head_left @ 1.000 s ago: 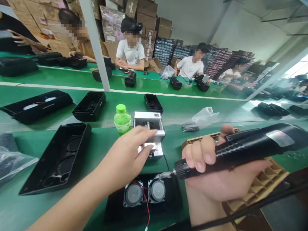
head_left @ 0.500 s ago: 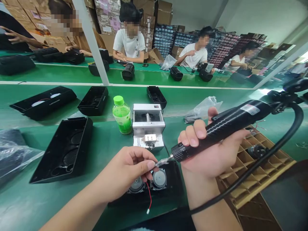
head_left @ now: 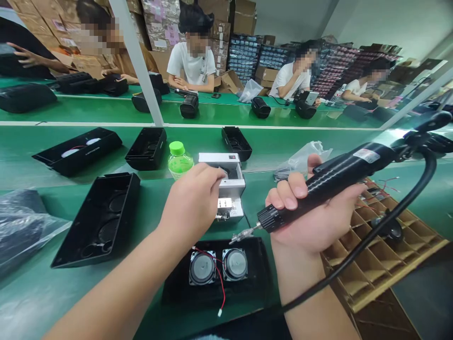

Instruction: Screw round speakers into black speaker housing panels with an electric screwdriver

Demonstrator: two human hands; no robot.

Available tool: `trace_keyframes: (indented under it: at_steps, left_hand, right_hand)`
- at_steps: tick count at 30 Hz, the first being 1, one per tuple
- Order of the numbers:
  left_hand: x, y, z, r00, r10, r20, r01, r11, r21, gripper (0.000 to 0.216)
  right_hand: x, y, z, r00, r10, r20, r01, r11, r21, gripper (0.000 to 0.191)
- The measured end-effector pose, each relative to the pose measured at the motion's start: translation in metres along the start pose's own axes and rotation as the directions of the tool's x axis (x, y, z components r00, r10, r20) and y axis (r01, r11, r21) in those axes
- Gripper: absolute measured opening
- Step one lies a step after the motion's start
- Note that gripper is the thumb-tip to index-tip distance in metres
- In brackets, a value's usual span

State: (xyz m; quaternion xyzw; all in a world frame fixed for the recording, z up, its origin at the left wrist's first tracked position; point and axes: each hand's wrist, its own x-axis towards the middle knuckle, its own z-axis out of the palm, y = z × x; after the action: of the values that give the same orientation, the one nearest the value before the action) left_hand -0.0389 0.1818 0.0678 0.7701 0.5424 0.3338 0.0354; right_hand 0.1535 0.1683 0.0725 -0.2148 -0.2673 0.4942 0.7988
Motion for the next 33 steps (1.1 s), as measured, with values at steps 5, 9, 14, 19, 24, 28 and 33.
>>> trace_keyframes:
  at_steps: [5,9,14,19,24,28,33]
  left_hand:
    - [0.020,0.006,0.011,1.000,0.008,-0.006,-0.008,0.996,0.088,0.055]
    - [-0.014,0.016,-0.002,0.967,-0.086,0.239,0.171,0.917,-0.361,0.033]
    - [-0.059,0.020,-0.011,0.577,-0.029,0.816,0.758,0.393,-0.521,0.029]
    - [-0.075,0.026,-0.004,0.557,-0.147,0.817,0.801,0.355,-0.482,0.022]
    - [-0.084,0.034,-0.002,0.599,-0.209,0.773,0.757,0.460,-0.463,0.019]
    - [-0.088,0.039,-0.002,0.685,-0.208,0.699,0.670,0.558,-0.490,0.017]
    - [-0.092,0.039,0.001,0.789,-0.197,0.581,0.541,0.670,-0.508,0.014]
  right_hand:
    - [0.008,0.001,-0.003,1.000,-0.001,0.026,0.000,0.999,0.051,0.054]
    - [0.015,-0.001,-0.010,0.984,-0.001,0.177,-0.027,0.988,0.154,0.048]
    - [0.018,-0.002,-0.022,0.905,-0.050,0.422,-0.082,0.954,0.289,0.047]
    - [0.015,-0.001,-0.031,0.855,-0.006,0.518,-0.158,0.949,0.271,0.051]
    - [0.020,0.002,-0.038,0.661,-0.094,0.744,-0.291,0.882,0.370,0.067]
    - [0.021,0.004,-0.035,0.623,-0.176,0.762,-0.329,0.825,0.459,0.065]
    - [0.018,0.002,-0.030,0.690,-0.145,0.709,-0.288,0.844,0.453,0.061]
